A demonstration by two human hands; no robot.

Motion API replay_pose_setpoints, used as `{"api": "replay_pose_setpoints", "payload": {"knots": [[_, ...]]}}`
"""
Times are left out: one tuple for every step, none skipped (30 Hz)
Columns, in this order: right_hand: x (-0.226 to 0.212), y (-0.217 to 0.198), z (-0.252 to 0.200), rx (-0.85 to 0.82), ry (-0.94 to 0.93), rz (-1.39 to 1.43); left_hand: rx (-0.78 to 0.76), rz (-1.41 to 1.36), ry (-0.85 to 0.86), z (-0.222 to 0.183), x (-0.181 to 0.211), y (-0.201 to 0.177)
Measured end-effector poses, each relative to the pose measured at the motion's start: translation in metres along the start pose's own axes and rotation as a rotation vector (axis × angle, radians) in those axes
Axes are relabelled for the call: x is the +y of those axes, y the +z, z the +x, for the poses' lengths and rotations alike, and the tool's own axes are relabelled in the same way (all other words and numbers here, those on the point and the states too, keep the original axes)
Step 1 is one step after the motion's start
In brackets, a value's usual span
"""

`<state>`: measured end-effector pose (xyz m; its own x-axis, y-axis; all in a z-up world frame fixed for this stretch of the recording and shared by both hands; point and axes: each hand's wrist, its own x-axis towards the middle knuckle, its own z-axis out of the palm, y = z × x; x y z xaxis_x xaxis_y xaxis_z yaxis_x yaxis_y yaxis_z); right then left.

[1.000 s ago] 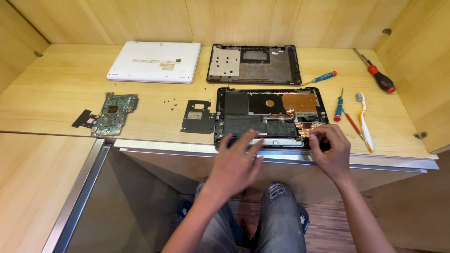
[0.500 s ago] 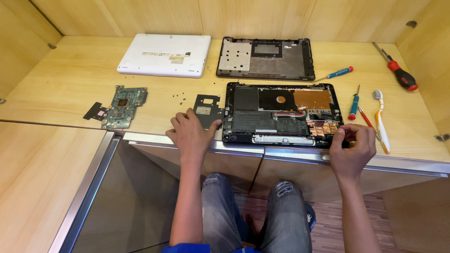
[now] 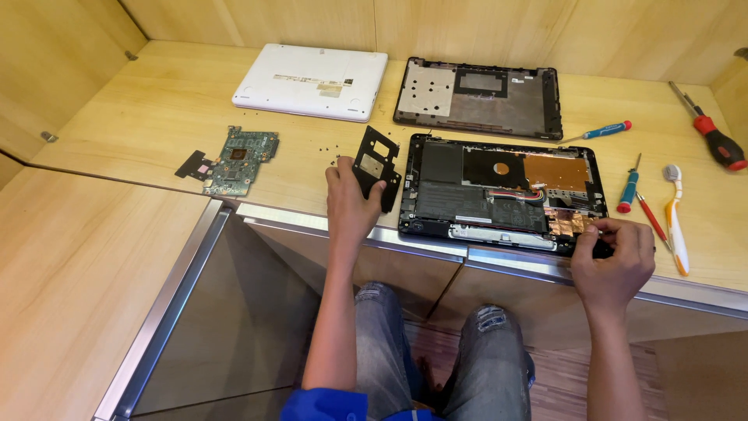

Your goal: Cleaning internal laptop components with a brush and reassembling the motherboard and internal brackets.

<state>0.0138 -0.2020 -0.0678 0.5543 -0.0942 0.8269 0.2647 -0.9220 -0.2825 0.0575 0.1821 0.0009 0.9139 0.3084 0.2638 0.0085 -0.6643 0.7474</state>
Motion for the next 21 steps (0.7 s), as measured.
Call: {"api": "replay_pose_setpoints", "payload": {"knots": [[0.000, 0.000, 0.000, -0.002, -0.002, 0.000, 0.000, -0.001, -0.002, -0.002, 0.001, -0.007], [0.000, 0.000, 0.000, -0.003, -0.005, 0.007, -0.020, -0.171, 0.010, -0.004, 0.003, -0.013], [0.000, 0.000, 0.000, -0.003, -0.008, 0.013, -0.040, -0.341, 0.023, -0.005, 0.005, -0.020], [0.001, 0.000, 0.000, -0.004, -0.010, 0.013, -0.039, -0.341, 0.021, -0.007, 0.001, -0.021], [0.002, 0.000, -0.001, 0.003, -0.012, 0.010, -0.021, -0.416, 0.025, -0.008, -0.003, -0.023], [0.002, 0.001, -0.001, 0.007, -0.018, 0.010, 0.003, -0.489, 0.025, -0.010, -0.008, -0.026], [0.001, -0.001, -0.001, 0.004, -0.022, 0.015, 0.008, -0.488, 0.021, -0.014, -0.009, -0.029], [0.000, -0.002, 0.000, 0.000, -0.012, 0.039, 0.020, -0.556, 0.016, -0.018, -0.011, -0.032], [-0.002, -0.003, 0.000, -0.005, -0.001, 0.062, 0.032, -0.624, 0.013, -0.022, -0.013, -0.036], [-0.011, -0.003, 0.003, -0.008, -0.012, 0.069, 0.044, -0.626, 0.009, -0.029, -0.014, -0.035], [-0.020, -0.003, 0.006, 0.077, 0.145, 0.182, 0.041, -0.735, -0.036, -0.036, -0.014, -0.034], [-0.027, -0.005, 0.006, 0.156, 0.309, 0.291, 0.031, -0.842, -0.082, -0.043, -0.014, -0.031], [-0.054, -0.010, 0.008, 0.151, 0.305, 0.292, 0.035, -0.843, -0.086, -0.055, -0.006, -0.030], [-0.081, -0.013, 0.012, 0.144, 0.288, 0.375, -0.010, -0.940, -0.125, -0.065, 0.001, -0.029], [-0.109, -0.017, 0.014, 0.136, 0.271, 0.458, -0.056, -1.037, -0.163, -0.076, 0.009, -0.028], [-0.135, -0.017, 0.013, 0.129, 0.271, 0.464, -0.048, -1.032, -0.168, -0.083, 0.012, -0.027], [-0.162, -0.018, 0.012, -0.080, 0.353, 0.681, -0.083, -1.022, -0.136, -0.091, 0.016, -0.025], [-0.189, -0.019, 0.012, -0.295, 0.428, 0.895, -0.117, -1.009, -0.103, -0.099, 0.020, -0.024], [-0.197, -0.009, 0.003, -0.302, 0.429, 0.903, -0.110, -1.003, -0.107, -0.103, 0.024, -0.030], [-0.207, 0.002, -0.005, -0.384, 0.468, 0.991, -0.172, -0.944, -0.030, -0.106, 0.029, -0.037], [-0.216, 0.012, -0.012, -0.468, 0.506, 1.078, -0.234, -0.884, 0.047, -0.110, 0.033, -0.043]]}}
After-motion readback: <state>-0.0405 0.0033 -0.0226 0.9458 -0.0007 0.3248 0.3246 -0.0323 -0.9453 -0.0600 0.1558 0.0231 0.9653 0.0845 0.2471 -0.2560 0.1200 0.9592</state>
